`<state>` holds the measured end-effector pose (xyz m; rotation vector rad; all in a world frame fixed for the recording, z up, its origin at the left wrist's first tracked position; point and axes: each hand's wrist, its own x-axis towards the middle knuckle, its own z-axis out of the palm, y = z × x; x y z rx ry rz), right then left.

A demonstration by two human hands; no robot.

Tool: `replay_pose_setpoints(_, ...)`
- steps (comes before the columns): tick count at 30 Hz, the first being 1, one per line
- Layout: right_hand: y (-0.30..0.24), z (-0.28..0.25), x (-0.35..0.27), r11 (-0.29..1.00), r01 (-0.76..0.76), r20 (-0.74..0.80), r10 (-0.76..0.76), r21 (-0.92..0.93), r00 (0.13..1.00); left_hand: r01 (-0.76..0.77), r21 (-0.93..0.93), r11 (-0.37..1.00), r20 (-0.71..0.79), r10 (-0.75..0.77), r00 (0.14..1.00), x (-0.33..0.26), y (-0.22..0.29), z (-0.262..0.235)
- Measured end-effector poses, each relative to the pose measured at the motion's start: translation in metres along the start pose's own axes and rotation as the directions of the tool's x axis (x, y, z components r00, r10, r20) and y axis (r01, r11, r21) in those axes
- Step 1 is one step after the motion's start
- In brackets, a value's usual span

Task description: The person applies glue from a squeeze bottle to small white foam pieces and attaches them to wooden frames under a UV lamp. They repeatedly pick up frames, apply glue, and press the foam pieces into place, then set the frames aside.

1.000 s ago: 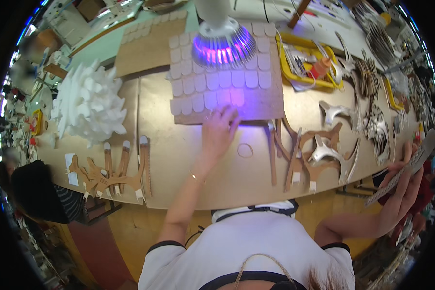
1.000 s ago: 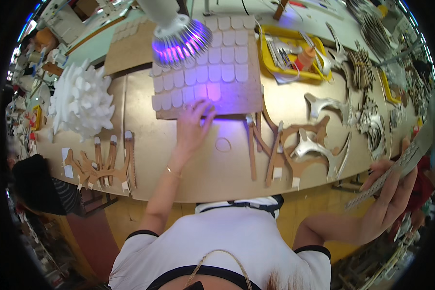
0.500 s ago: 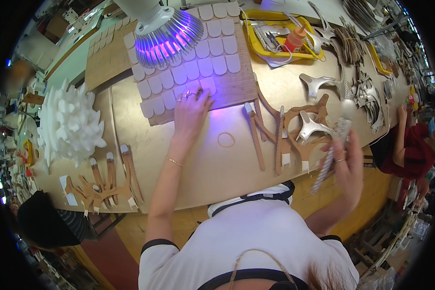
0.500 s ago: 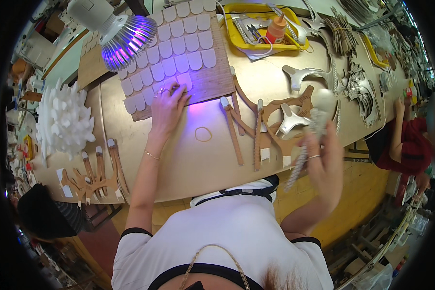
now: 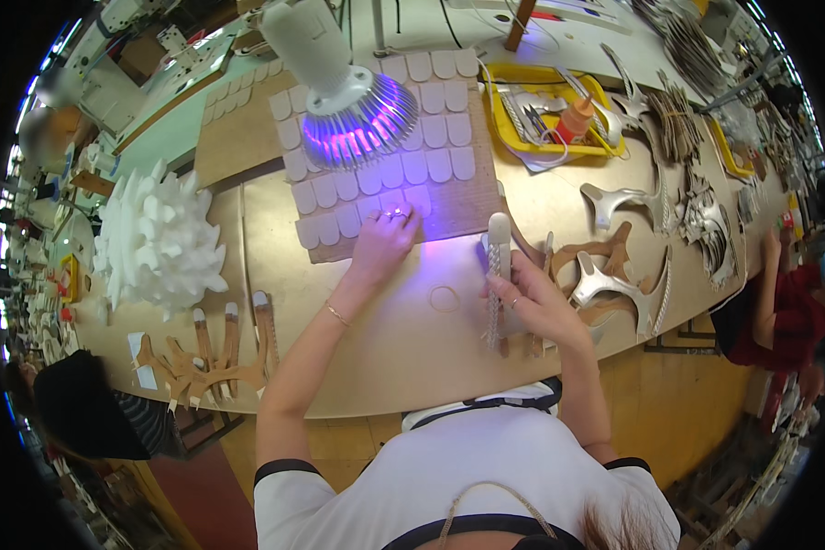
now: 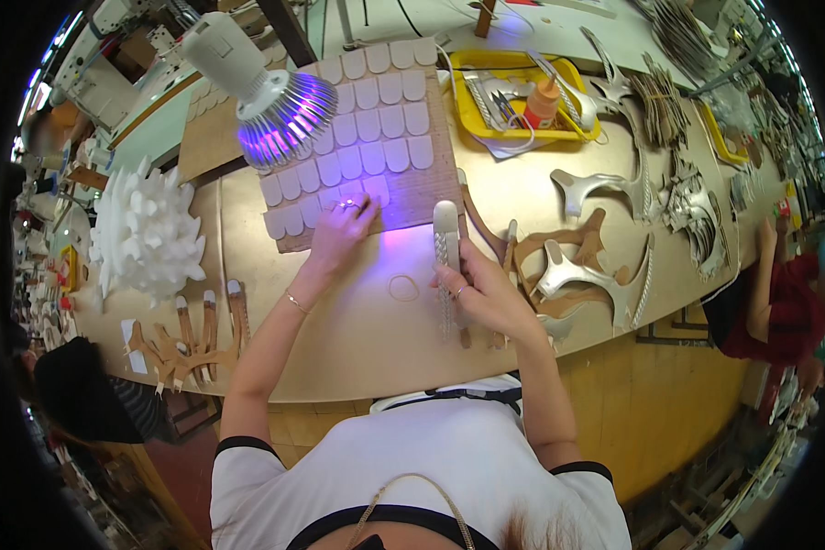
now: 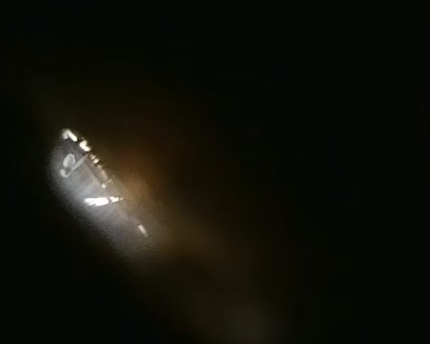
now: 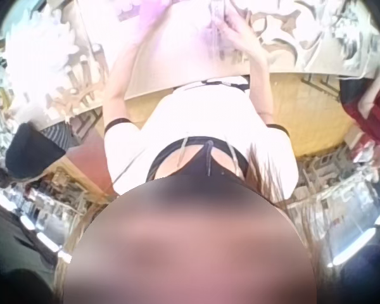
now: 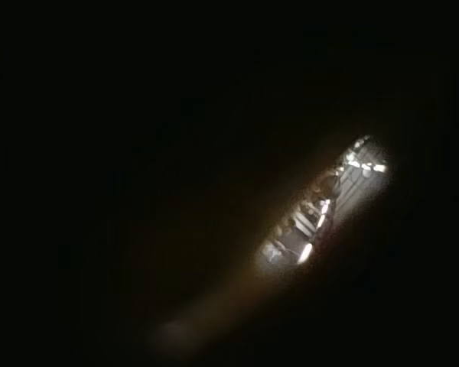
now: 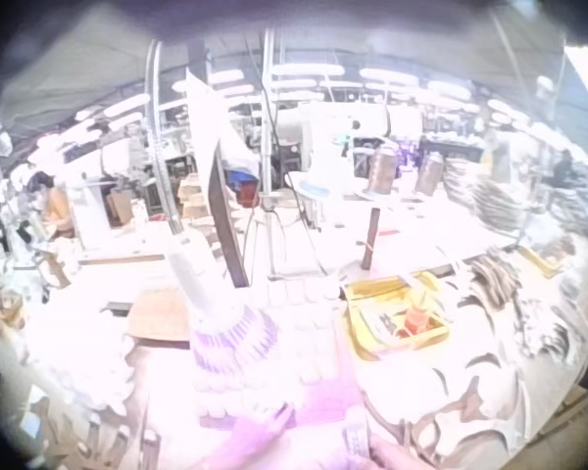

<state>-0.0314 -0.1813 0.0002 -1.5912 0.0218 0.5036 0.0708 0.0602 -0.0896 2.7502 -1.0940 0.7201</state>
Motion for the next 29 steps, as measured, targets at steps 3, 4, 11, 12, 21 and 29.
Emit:
replay_pose_setpoints(3, 0.009, 0.004, 0.016, 0.998, -0.036, 0.021, 0.034, 0.053, 0.999, -0.036, 0.017, 0.999, 0.036, 0.035, 0.999, -0.001, -0.003, -0.001)
replay_pose_setpoints(4, 0.011, 0.006, 0.021, 0.992, -0.062, 0.019, 0.060, 0.110, 0.998, -0.054, 0.055, 0.997, 0.049, 0.051, 0.997, -0.001, -0.003, -0.001)
replay_pose_setpoints(11, 0.031, 0.022, 0.053, 0.993, 0.032, -0.039, -0.028, 0.115, 0.999, 0.031, -0.068, 0.997, 0.011, -0.030, 0.999, 0.001, -0.004, -0.003)
replay_pose_setpoints(12, 0.032, 0.023, 0.056, 0.994, 0.016, -0.034, -0.013, 0.111, 0.999, 0.084, -0.149, 0.985, 0.005, -0.084, 0.996, 0.003, -0.004, -0.004)
replay_pose_setpoints(21, 0.023, 0.013, 0.056, 0.959, -0.123, 0.008, 0.125, 0.255, 0.992, 0.250, -0.964, -0.093, 0.204, -0.861, 0.465, -0.012, 0.027, -0.022)
replay_pose_setpoints(29, -0.019, -0.035, -0.017, 0.965, -0.101, 0.112, 0.076, 0.243, 0.991, 0.402, -0.842, -0.360, 0.536, -0.633, 0.558, -0.049, 0.051, -0.036)
